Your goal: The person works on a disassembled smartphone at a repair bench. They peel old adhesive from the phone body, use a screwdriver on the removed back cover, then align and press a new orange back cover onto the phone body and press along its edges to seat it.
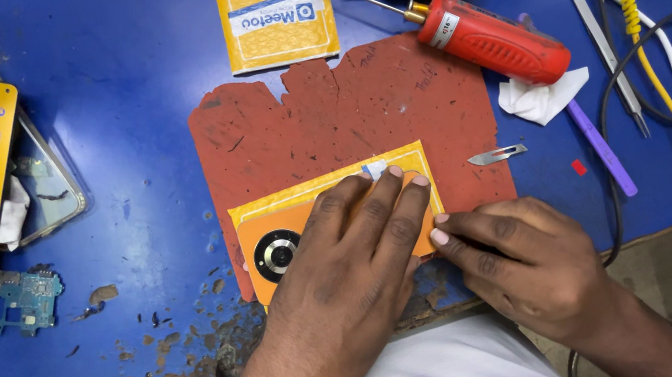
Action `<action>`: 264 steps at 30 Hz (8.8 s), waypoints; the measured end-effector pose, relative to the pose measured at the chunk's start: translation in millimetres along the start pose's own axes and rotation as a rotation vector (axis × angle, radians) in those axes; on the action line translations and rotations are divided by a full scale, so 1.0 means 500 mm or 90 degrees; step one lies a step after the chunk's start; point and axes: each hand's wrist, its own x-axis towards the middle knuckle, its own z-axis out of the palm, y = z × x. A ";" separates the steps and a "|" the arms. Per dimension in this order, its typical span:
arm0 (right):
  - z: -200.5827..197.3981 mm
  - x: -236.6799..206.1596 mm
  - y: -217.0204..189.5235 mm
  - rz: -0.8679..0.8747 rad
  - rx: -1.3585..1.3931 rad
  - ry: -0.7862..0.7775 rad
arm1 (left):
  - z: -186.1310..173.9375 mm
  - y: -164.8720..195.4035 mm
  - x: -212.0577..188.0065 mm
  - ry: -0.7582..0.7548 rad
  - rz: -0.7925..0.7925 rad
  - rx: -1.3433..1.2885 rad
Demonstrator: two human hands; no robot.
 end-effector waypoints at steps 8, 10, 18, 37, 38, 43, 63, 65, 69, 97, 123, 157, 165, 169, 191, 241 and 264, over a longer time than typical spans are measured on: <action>-0.002 0.000 0.013 -0.059 -0.035 -0.008 | 0.004 -0.004 -0.001 0.003 0.011 0.021; -0.004 -0.002 0.013 -0.056 -0.038 -0.013 | 0.006 -0.004 -0.003 0.011 0.012 0.023; -0.007 0.009 0.020 -0.013 -0.022 -0.081 | 0.005 -0.005 -0.007 0.040 0.013 0.004; -0.024 0.033 0.025 -0.044 -0.143 -0.172 | 0.016 0.011 -0.133 0.207 0.077 0.181; -0.024 0.034 0.026 -0.046 -0.142 -0.175 | 0.007 0.006 -0.153 0.222 0.075 0.152; -0.024 0.049 0.029 -0.059 -0.139 -0.208 | -0.021 -0.031 -0.210 0.402 -0.153 0.011; -0.007 0.075 0.038 -0.146 -0.206 -0.282 | -0.045 -0.063 -0.245 0.175 0.007 0.181; -0.007 0.076 0.037 -0.145 -0.205 -0.283 | -0.045 -0.063 -0.243 0.180 0.024 0.210; -0.003 0.075 0.036 -0.132 -0.184 -0.269 | -0.045 -0.071 -0.241 0.176 0.058 0.213; 0.004 0.045 0.054 0.000 -0.147 -0.295 | -0.048 -0.097 -0.183 0.103 -0.091 0.159; -0.020 0.041 0.036 0.204 0.099 -0.050 | -0.030 -0.043 -0.051 0.022 -0.038 0.038; -0.048 -0.089 0.085 0.187 -0.147 0.046 | -0.027 -0.023 -0.057 0.029 -0.055 0.117; -0.058 -0.028 0.034 0.127 -0.087 0.044 | -0.025 -0.021 -0.057 0.033 -0.051 0.108; -0.016 -0.006 0.000 0.007 0.023 0.007 | -0.024 -0.021 -0.055 0.024 -0.059 0.109; 0.020 -0.062 0.011 0.086 0.033 0.009 | -0.022 -0.027 -0.057 0.033 -0.053 0.093; 0.006 0.098 -0.045 -0.126 -0.132 -0.038 | -0.090 -0.068 -0.095 0.045 -0.040 0.051; 0.091 0.053 -0.071 0.354 0.732 0.044 | -0.045 -0.052 -0.063 0.342 -0.357 -0.776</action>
